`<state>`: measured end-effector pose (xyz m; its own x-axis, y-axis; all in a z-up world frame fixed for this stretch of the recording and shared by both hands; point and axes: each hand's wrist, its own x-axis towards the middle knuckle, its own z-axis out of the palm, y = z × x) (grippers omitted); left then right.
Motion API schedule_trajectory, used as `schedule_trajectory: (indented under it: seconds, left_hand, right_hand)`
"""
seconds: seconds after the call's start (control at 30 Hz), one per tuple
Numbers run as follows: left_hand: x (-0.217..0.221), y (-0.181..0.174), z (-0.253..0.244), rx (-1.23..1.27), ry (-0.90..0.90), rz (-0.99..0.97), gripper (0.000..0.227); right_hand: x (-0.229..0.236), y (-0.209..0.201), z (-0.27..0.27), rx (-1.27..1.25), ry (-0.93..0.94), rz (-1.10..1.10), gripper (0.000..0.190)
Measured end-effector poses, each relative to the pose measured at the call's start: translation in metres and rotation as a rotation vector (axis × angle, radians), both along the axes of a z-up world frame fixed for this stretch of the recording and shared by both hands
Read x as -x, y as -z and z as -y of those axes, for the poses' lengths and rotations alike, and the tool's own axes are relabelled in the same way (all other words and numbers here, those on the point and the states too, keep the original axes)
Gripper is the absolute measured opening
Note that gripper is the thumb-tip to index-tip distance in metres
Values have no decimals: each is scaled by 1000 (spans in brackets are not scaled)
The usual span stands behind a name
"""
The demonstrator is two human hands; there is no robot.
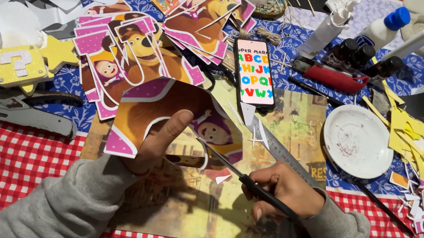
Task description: Cutting out printed character shapes and measuring them on a table.
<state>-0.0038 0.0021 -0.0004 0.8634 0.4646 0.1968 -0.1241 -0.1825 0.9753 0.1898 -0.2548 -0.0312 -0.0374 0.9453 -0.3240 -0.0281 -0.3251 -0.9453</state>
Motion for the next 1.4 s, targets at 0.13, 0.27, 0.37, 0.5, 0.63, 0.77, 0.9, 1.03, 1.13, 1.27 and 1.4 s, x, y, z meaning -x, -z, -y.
schedule_trajectory:
  seconds: [0.13, 0.27, 0.37, 0.5, 0.63, 0.77, 0.9, 1.03, 1.13, 1.27, 1.4]
  left_hand:
    - [-1, -6, 0, -38, 41, -10, 32]
    - [-1, -6, 3, -148, -93, 106, 28]
    - [-2, -5, 4, -100, -72, 86, 27]
    - [-5, 10, 4, 57, -39, -21, 27]
    - [-5, 8, 7, 102, -10, 4, 27]
    - [-6, 13, 8, 136, 1, 0, 30]
    - [-6, 1, 10, 374, 114, -87, 39]
    - [-9, 16, 11, 362, 85, -96, 42]
    - [-10, 25, 10, 430, 104, -113, 44]
    - [-11, 27, 10, 431, 107, -127, 46]
    - [-11, 20, 11, 543, 160, -133, 49]
  right_hand:
    - [1, 3, 0, -10, -3, -14, 54]
    - [1, 4, -1, -25, -5, -111, 56]
    - [1, 5, -2, 1, -11, -151, 57]
    - [1, 8, -2, 21, -10, -171, 56]
    - [0, 12, -1, 11, -13, -223, 57]
    - [-1, 15, 0, -26, -24, -201, 56]
    - [3, 6, 0, -13, -15, -162, 55]
    - [4, 5, -1, 18, 11, -153, 54]
    - [3, 6, 0, 1, -1, -154, 52]
    - [4, 4, -2, 22, 15, -203, 52]
    - [4, 6, -1, -14, -1, -176, 53]
